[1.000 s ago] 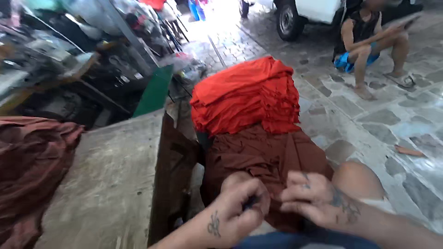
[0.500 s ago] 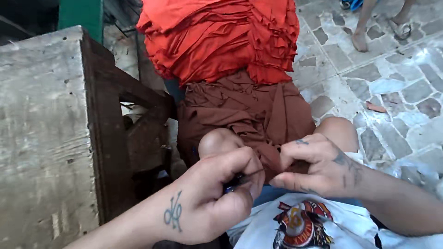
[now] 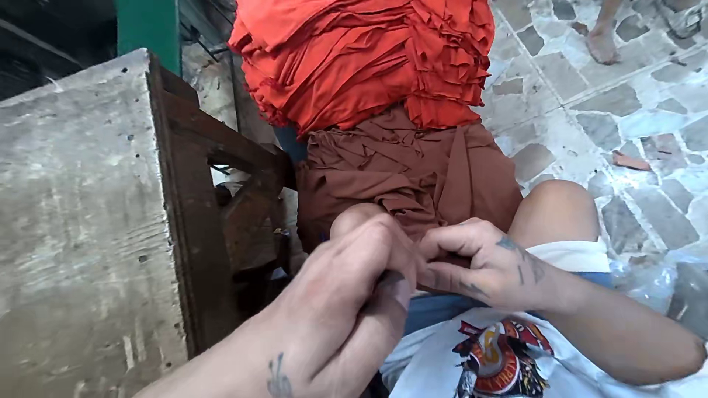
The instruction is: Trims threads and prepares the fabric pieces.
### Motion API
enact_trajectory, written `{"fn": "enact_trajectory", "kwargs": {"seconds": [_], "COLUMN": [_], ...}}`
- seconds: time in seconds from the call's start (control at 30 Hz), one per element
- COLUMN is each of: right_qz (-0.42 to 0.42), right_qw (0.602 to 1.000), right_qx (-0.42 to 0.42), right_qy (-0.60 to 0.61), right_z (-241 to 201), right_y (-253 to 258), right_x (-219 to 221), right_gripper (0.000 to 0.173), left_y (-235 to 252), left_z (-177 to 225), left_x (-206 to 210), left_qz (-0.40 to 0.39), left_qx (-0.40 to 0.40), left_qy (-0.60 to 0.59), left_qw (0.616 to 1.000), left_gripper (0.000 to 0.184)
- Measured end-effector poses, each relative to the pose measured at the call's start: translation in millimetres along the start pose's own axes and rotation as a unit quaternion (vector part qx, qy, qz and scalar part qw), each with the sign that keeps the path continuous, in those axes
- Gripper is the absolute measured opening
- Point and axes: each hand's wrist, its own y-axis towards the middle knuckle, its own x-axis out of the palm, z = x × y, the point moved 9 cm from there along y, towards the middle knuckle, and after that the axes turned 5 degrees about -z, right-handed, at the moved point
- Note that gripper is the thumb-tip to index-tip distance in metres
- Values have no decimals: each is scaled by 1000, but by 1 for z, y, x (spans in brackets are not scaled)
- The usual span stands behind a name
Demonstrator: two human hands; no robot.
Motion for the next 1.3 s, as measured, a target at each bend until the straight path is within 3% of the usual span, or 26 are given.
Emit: {"fn": "enact_trajectory", "kwargs": {"seconds": [0.1, 0.33, 0.53, 0.6, 0.73, 0.83, 0.97, 1.03, 1.13, 1.23, 1.3], "right_qz": [-10, -22, -11, 6, 58, 41, 81, 130, 202, 197, 200], "right_qw": [1000, 992, 961, 961, 975, 986, 953, 939, 938, 950, 960], "right_qx": [-15, -53, -96, -109, -58, -2, 47, 9, -92, -133, -139], "right_qy": [-2, -110, -260, -252, -209, -159, -290, -319, -266, -204, -140], "right_z": [0, -10, -25, -30, -19, -3, 14, 6, -26, -50, -55], "right_y": [4, 2, -5, -8, -18, -25, -41, -48, -50, -45, -51], "right_x": [3, 6, 5, 4, -26, -36, -49, -54, -58, -60, -72], "right_gripper": [21, 19, 22, 20, 23, 23, 35, 35, 37, 40, 29], "left_y": [0, 4, 3, 2, -2, -1, 0, 2, 22, 55, 80], "left_z": [-10, -8, -9, -10, -14, -27, -49, -45, -26, -8, 3], "left_x": [9, 22, 22, 19, -6, -15, -16, -15, -1, 27, 40], "left_qz": [-13, -89, -96, -83, -6, 22, 32, 43, 6, -51, -62], "left_qx": [-30, -6, -5, -15, -62, -78, -107, -106, -80, -38, -7], "left_qy": [-152, -68, -52, -71, -125, -120, -132, -117, -89, -52, -20], "left_qw": [988, 994, 994, 994, 990, 989, 985, 987, 993, 997, 998], "left_gripper": [19, 16, 16, 16, 20, 17, 17, 18, 21, 22, 20]}}
